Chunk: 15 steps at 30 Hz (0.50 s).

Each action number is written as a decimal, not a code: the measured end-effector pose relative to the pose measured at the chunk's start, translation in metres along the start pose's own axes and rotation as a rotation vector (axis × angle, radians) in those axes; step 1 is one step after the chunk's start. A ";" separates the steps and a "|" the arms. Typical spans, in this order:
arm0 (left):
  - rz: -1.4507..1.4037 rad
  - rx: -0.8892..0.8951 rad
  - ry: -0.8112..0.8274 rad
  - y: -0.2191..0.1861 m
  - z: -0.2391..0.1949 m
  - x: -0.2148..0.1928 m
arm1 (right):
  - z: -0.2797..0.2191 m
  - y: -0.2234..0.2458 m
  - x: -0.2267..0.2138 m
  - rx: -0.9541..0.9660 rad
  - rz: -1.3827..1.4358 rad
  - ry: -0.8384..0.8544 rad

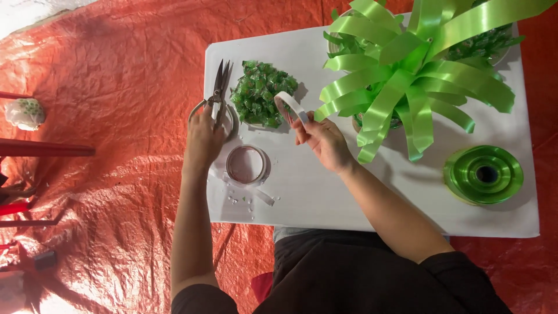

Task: The person assembles a decorative pineapple-shaped gift using a plastic cup, green candies, ribbon, and tape. They attach candies to the cup with tape and arrange a green ribbon on top to resemble pineapple leaves.

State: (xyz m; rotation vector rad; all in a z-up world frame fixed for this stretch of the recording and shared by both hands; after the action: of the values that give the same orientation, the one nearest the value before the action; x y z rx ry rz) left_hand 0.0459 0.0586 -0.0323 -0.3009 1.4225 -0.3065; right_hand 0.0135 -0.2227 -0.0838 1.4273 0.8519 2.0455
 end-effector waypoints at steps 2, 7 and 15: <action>0.021 -0.022 -0.004 -0.008 -0.008 0.000 | -0.001 0.002 0.004 0.027 0.039 -0.015; 0.033 -0.063 -0.100 0.007 -0.006 0.001 | -0.002 0.018 0.023 0.100 0.159 -0.015; -0.144 -0.165 -0.260 0.050 -0.006 -0.019 | -0.002 0.015 0.015 0.076 0.144 0.007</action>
State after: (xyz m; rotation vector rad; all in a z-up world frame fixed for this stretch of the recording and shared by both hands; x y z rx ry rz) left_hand 0.0388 0.1122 -0.0350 -0.5601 1.1729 -0.2572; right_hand 0.0064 -0.2227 -0.0641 1.5644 0.8604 2.1445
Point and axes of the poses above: each hand's wrist, its own z-axis towards the middle knuckle, its own x-axis out of the palm, y = z × x, the point moved 10 cm from there along z, towards the middle knuckle, and after that the axes turned 8 degrees about -x, right-handed, at the moved point
